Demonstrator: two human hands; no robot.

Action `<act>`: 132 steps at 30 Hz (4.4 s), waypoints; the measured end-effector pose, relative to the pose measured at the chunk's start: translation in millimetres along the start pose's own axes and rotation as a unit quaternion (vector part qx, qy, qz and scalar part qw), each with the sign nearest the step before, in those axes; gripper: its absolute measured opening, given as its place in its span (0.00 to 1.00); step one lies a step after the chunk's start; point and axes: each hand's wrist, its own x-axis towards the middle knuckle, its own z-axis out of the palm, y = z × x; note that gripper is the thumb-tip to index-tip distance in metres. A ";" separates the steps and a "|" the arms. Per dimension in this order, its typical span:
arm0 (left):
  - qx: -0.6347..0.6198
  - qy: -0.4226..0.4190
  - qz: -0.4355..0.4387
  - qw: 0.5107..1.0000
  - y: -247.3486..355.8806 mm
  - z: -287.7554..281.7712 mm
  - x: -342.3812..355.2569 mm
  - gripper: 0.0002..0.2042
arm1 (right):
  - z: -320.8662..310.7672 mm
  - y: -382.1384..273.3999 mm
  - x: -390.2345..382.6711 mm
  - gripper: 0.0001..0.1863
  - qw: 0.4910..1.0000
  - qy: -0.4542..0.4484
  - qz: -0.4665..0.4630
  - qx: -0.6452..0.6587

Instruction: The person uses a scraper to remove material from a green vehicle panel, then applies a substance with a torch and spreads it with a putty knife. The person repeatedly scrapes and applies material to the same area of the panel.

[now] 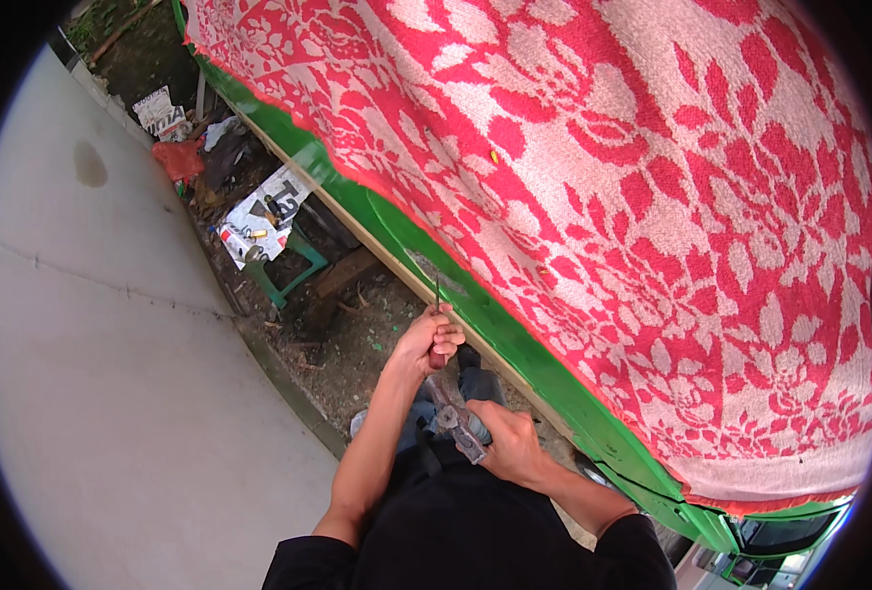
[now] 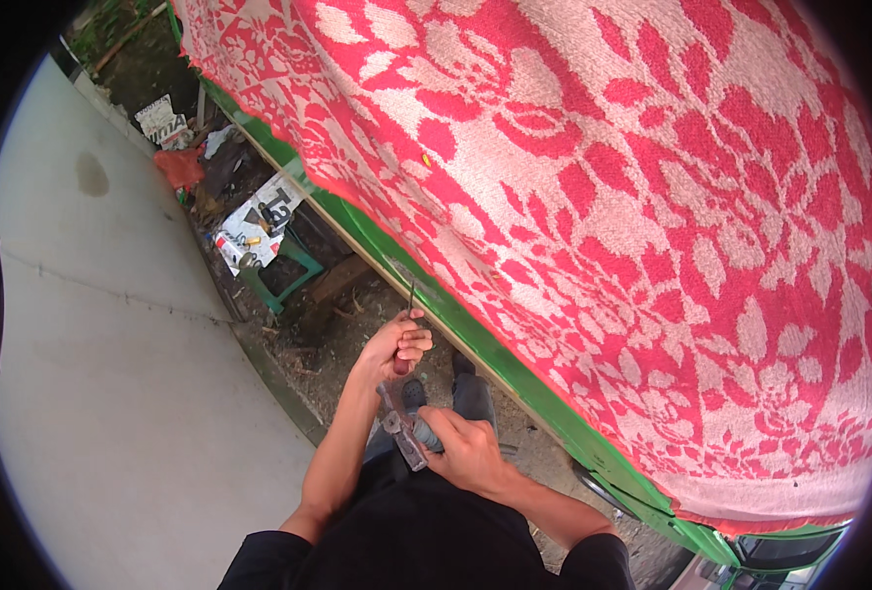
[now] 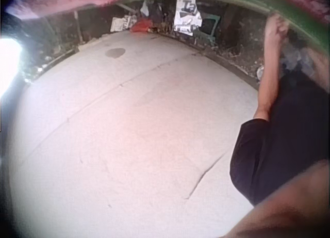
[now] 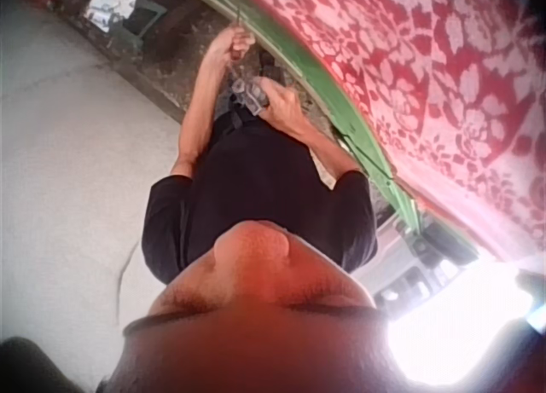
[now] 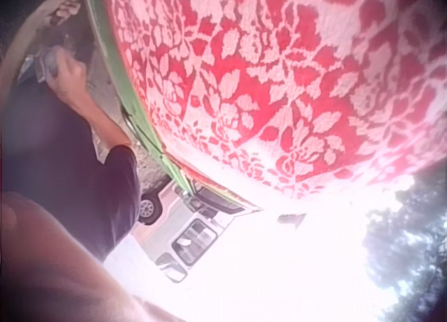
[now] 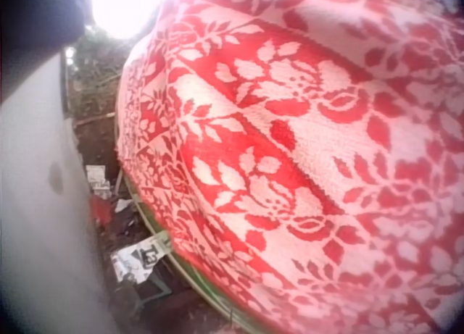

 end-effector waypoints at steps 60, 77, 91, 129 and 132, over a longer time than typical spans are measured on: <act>0.267 0.099 0.146 0.947 -40.3 17.1 3.2 0.12 | 8.0 18.4 -20.9 0.22 0.989 0.048 0.132 0.046; 0.150 0.078 0.156 0.973 1.2 14.8 14.0 0.13 | 37.7 77.9 -45.4 0.26 0.997 0.045 0.060 -0.027; 0.147 0.074 0.119 0.979 -34.0 32.7 -5.0 0.12 | 21.5 60.9 -27.9 0.27 0.994 0.064 0.086 0.016; 0.044 0.023 0.092 0.995 15.7 3.4 14.4 0.13 | 30.4 62.3 5.1 0.23 0.992 -0.020 0.046 -0.115; 0.014 0.034 0.098 0.995 26.6 1.8 19.5 0.11 | 29.8 58.7 -6.5 0.24 0.997 0.004 0.032 -0.065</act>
